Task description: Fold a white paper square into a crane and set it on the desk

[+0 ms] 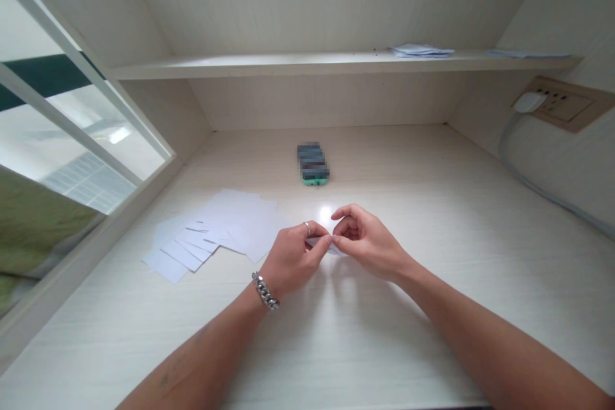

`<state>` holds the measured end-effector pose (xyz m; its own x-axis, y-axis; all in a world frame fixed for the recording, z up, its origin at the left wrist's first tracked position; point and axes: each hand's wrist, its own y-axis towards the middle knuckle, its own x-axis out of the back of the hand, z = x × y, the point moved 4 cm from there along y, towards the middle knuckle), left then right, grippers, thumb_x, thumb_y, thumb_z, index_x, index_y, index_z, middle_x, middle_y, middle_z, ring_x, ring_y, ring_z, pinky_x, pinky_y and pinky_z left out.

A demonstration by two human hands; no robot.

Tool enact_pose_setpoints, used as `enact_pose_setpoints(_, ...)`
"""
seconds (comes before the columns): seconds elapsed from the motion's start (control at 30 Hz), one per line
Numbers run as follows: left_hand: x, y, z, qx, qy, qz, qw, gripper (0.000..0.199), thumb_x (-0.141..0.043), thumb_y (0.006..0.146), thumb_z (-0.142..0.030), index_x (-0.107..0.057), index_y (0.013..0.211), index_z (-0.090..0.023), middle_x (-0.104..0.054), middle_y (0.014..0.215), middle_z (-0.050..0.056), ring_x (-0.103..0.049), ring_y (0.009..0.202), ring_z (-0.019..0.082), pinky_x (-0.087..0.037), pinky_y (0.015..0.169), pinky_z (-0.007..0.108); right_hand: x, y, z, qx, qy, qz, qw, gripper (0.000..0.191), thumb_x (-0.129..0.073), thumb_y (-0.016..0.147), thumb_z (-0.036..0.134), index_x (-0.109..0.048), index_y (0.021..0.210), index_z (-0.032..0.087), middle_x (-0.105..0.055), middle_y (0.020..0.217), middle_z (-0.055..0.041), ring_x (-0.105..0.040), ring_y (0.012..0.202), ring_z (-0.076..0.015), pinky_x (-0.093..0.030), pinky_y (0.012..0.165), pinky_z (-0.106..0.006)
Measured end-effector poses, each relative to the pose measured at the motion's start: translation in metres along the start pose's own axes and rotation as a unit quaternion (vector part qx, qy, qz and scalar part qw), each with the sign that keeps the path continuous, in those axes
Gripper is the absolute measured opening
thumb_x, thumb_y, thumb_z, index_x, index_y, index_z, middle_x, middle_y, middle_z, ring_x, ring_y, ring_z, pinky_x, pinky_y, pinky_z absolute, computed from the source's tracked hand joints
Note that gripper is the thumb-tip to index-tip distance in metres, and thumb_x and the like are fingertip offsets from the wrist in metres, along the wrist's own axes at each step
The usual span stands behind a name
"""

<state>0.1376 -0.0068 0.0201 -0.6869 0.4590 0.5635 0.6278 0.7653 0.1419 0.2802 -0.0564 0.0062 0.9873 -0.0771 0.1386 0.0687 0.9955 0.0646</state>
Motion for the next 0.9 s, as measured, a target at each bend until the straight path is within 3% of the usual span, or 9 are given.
enact_pose_setpoints(0.43, 0.0069, 0.0033, -0.0019, 0.055, -0.081, -0.002, 0.995, 0.02, -0.061, 0.081, -0.031, -0.068, 0.072, -0.016, -0.071, 0.07, 0.005, -0.061, 0.061, 0.015, -0.044, 0.056, 0.024, 0.007, 0.0024, 0.002, -0.031, 0.071, -0.005, 0.997, 0.028, -0.062, 0.071, 0.009, -0.055, 0.098, 0.018, -0.069, 0.082, -0.0027, -0.066, 0.074, -0.016, -0.049, 0.066, -0.029)
enact_pose_setpoints(0.67, 0.0047, 0.0022, 0.0002, 0.056, -0.109, 0.002, 0.992, 0.017, -0.063, 0.079, -0.03, -0.069, 0.071, -0.016, -0.071, 0.069, 0.005, -0.064, 0.065, 0.017, -0.048, 0.06, 0.025, 0.0033, 0.0, 0.0043, 0.008, 0.05, 0.0, 0.999, 0.025, -0.066, 0.078, 0.022, -0.055, 0.1, 0.019, -0.066, 0.074, -0.0002, -0.062, 0.07, -0.0156, -0.047, 0.065, -0.029)
enact_pose_setpoints(0.8, 0.0056, 0.0017, -0.0021, 0.04, -0.065, 0.018, 0.997, 0.014, -0.064, 0.077, -0.026, -0.07, 0.068, -0.017, -0.071, 0.066, 0.003, -0.063, 0.062, 0.015, -0.046, 0.057, 0.023, 0.0023, -0.0016, 0.0054, 0.006, 0.043, 0.026, 0.999, 0.025, -0.066, 0.077, 0.018, -0.055, 0.1, 0.019, -0.064, 0.072, 0.0013, -0.061, 0.068, -0.0147, -0.046, 0.062, -0.028)
enact_pose_setpoints(0.9, 0.0062, 0.0025, -0.0007, 0.06, -0.102, 0.047, 0.992, 0.013, -0.063, 0.076, -0.024, -0.071, 0.07, -0.016, -0.071, 0.065, 0.003, -0.064, 0.062, 0.015, -0.049, 0.058, 0.024, 0.0055, -0.0006, 0.0063, -0.006, 0.069, 0.032, 0.997, 0.025, -0.066, 0.076, 0.015, -0.054, 0.097, 0.019, -0.064, 0.071, 0.0018, -0.061, 0.066, -0.0139, -0.045, 0.059, -0.026)
